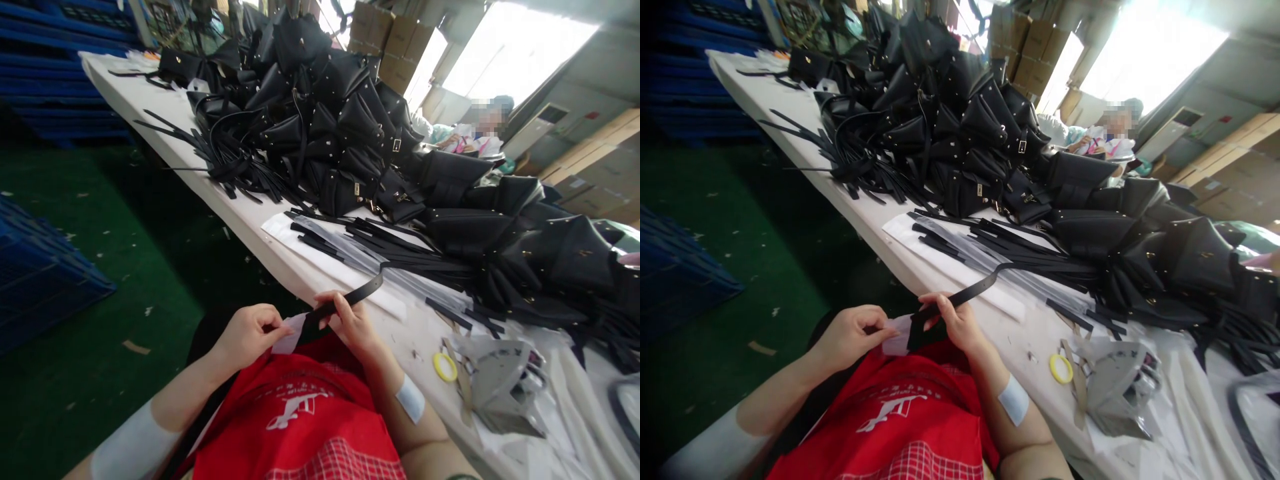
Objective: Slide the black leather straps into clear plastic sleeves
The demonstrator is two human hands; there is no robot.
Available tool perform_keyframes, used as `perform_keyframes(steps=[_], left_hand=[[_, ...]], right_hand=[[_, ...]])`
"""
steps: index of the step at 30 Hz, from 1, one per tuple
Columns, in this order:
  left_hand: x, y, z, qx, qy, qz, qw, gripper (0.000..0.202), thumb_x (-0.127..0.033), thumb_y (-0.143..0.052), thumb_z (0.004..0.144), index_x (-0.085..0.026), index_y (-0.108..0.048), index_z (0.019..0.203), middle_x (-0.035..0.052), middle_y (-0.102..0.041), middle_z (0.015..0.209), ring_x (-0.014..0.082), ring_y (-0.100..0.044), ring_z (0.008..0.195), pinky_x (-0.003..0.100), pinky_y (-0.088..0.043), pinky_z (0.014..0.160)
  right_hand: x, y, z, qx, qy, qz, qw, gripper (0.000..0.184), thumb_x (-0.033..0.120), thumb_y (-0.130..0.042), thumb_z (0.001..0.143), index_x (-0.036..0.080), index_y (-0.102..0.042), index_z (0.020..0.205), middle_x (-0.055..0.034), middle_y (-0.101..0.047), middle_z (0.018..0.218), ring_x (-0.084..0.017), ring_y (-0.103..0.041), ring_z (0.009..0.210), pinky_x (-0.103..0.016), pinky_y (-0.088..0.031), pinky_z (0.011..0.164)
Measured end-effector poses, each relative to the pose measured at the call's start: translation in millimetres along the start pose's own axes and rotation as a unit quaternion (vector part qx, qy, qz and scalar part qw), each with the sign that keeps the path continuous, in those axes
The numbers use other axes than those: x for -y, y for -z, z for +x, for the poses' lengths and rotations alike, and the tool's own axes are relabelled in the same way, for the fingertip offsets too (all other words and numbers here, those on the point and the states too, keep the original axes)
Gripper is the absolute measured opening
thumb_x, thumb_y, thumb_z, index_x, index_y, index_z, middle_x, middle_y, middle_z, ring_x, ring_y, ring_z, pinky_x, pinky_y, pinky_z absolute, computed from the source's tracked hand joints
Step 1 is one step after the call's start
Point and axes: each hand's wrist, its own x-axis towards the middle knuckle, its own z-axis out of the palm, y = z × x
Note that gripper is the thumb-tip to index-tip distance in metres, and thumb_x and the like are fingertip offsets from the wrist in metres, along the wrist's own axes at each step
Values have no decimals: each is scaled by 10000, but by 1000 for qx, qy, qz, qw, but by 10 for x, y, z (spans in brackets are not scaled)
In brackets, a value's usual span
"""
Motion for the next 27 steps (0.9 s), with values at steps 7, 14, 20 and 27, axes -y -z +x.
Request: perform_keyframes(steps=[7,14,20,27], left_hand=[[-46,-47,-11,37,39,-45,998,366,-384,-720,777,-162,-555,537,-17,-556,600,116,-515,556,228,-359,526],[-80,-46,-22,83,24,-56,995,302,-303,-717,773,-160,-566,554,-24,-566,616,109,-522,572,216,-378,544],[-99,-32,-29,98,16,-53,994,261,-279,-712,771,-161,-610,561,-28,-571,609,103,-529,559,212,-372,534],[-74,-40,-20,95,36,-68,992,292,-312,-716,761,-167,-570,555,-48,-538,558,98,-492,532,206,-357,511]], right_hand=[[345,-43,-19,-12,111,-89,990,394,509,-475,977,228,-746,1028,-55,-697,943,-187,-643,877,-313,-511,815],[398,-75,-8,106,129,-126,978,452,527,-422,990,219,-736,1092,-87,-672,1086,-222,-621,1018,-384,-487,953],[389,-104,13,135,136,-126,973,418,488,-423,1000,226,-731,1108,-85,-673,1107,-225,-624,1041,-394,-494,965],[388,-103,0,132,132,-126,974,451,517,-406,997,226,-734,1108,-86,-679,1104,-226,-629,1037,-393,-506,953]])
